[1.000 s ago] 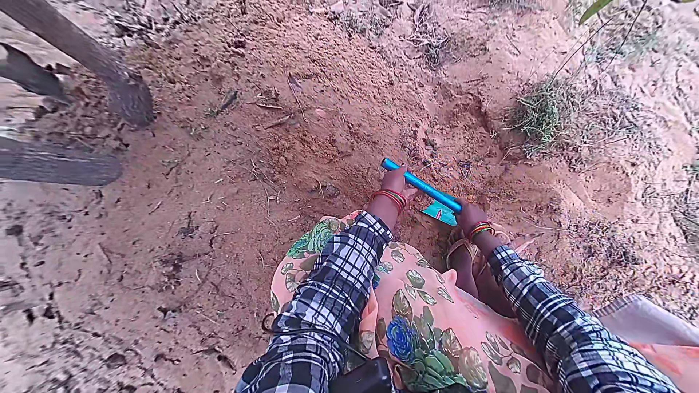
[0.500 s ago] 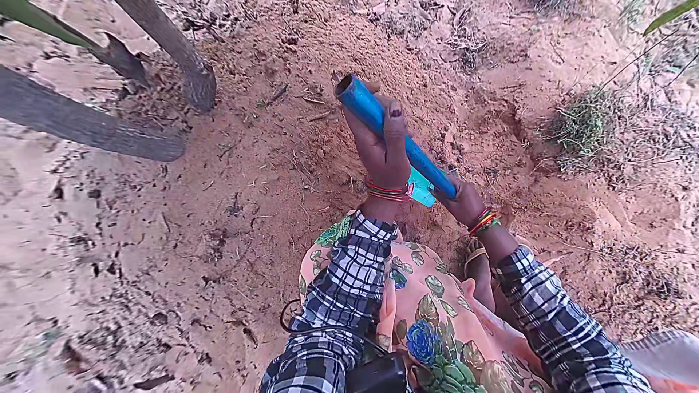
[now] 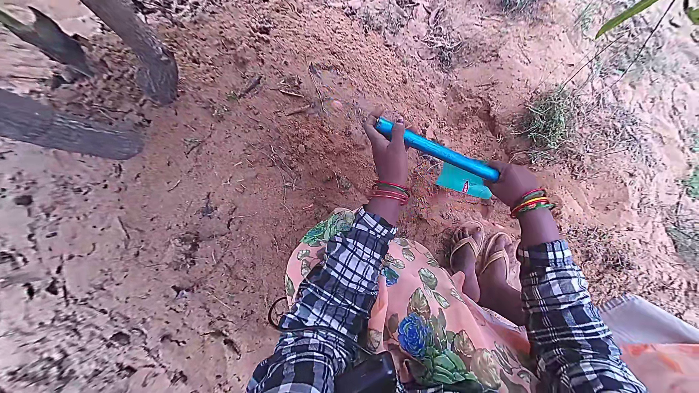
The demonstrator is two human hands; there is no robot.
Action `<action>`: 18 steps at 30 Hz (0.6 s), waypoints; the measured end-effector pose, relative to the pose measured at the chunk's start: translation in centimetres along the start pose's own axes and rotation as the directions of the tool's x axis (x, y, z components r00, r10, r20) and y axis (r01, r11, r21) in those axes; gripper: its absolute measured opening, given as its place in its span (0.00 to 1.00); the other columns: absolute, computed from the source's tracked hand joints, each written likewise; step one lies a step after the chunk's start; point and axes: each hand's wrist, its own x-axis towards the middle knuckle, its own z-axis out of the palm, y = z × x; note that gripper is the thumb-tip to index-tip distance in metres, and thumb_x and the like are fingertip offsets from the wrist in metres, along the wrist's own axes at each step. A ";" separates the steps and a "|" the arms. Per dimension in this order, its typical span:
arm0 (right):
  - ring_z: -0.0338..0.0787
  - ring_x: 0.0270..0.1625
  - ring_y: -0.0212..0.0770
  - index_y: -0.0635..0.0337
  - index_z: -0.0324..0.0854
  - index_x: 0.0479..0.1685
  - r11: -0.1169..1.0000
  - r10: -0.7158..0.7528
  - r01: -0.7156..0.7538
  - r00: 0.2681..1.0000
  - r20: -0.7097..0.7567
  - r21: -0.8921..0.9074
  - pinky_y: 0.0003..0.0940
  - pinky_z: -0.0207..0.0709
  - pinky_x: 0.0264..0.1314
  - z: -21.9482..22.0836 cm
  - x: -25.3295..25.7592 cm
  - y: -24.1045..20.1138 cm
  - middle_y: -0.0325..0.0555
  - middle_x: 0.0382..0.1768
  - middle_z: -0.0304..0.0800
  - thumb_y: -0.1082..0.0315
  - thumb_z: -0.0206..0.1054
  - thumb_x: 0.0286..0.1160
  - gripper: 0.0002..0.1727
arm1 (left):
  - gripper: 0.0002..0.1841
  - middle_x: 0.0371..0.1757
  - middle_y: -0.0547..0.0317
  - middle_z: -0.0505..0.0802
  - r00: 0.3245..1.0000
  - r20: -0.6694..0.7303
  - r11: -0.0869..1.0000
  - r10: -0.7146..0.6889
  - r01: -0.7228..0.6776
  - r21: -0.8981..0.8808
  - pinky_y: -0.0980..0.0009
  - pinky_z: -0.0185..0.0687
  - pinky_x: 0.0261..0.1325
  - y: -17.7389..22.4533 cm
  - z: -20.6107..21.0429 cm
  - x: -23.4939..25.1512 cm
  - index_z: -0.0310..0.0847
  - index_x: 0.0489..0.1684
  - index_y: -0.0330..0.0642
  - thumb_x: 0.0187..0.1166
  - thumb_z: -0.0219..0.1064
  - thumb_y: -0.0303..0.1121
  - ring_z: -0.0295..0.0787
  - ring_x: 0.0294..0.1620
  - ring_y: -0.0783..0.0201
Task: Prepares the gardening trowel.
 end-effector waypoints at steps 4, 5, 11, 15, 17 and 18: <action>0.89 0.57 0.79 0.60 0.87 0.64 0.997 0.038 -0.031 0.995 0.095 -0.076 0.83 0.73 0.54 -1.3 0.5 2.9 0.73 0.52 0.91 0.68 0.73 0.77 0.18 | 0.27 0.59 0.43 0.83 0.958 0.022 0.956 -0.285 0.286 -0.061 0.59 0.91 0.58 -2.5 0.4 -0.8 0.49 0.85 0.42 0.91 0.57 0.26 0.92 0.53 0.55; 0.89 0.58 0.78 0.59 0.87 0.65 0.994 0.059 -0.046 0.988 0.144 -0.095 0.82 0.73 0.56 -0.5 1.2 3.8 0.73 0.53 0.91 0.68 0.73 0.77 0.18 | 0.27 0.60 0.43 0.82 0.929 -0.004 0.927 -0.369 0.368 -0.068 0.59 0.91 0.57 -3.6 0.4 -0.7 0.48 0.86 0.43 0.91 0.56 0.26 0.91 0.54 0.55; 0.88 0.63 0.70 0.64 0.85 0.65 0.984 0.106 -0.146 0.940 0.325 0.101 0.73 0.74 0.66 14.5 3.8 6.1 0.70 0.57 0.90 0.65 0.70 0.81 0.18 | 0.32 0.74 0.32 0.79 0.813 -0.172 0.768 -0.556 0.581 0.268 0.46 0.87 0.58 -10.1 -0.7 1.1 0.49 0.90 0.43 0.88 0.58 0.25 0.84 0.66 0.41; 0.86 0.69 0.69 0.57 0.78 0.76 0.970 0.156 -0.207 0.932 0.329 0.127 0.70 0.74 0.71 15.4 2.7 5.4 0.68 0.63 0.88 0.62 0.64 0.86 0.22 | 0.27 0.74 0.35 0.80 0.835 -0.089 0.768 -0.543 0.536 0.350 0.45 0.86 0.60 -9.1 -0.3 0.7 0.53 0.87 0.43 0.91 0.57 0.28 0.85 0.67 0.42; 0.86 0.69 0.70 0.56 0.77 0.79 0.973 0.152 -0.199 0.936 0.316 0.120 0.71 0.73 0.71 14.7 2.8 5.5 0.69 0.64 0.88 0.62 0.64 0.87 0.23 | 0.28 0.74 0.35 0.80 0.837 -0.077 0.774 -0.542 0.533 0.341 0.46 0.86 0.62 -9.0 -0.4 0.8 0.51 0.88 0.43 0.91 0.57 0.29 0.85 0.68 0.43; 0.86 0.69 0.71 0.56 0.77 0.79 0.975 0.146 -0.189 0.942 0.301 0.117 0.72 0.73 0.71 14.1 3.0 5.5 0.69 0.63 0.88 0.62 0.64 0.87 0.23 | 0.28 0.74 0.35 0.80 0.840 -0.066 0.780 -0.538 0.526 0.340 0.46 0.86 0.62 -8.8 -0.3 1.0 0.51 0.89 0.43 0.92 0.57 0.29 0.85 0.67 0.43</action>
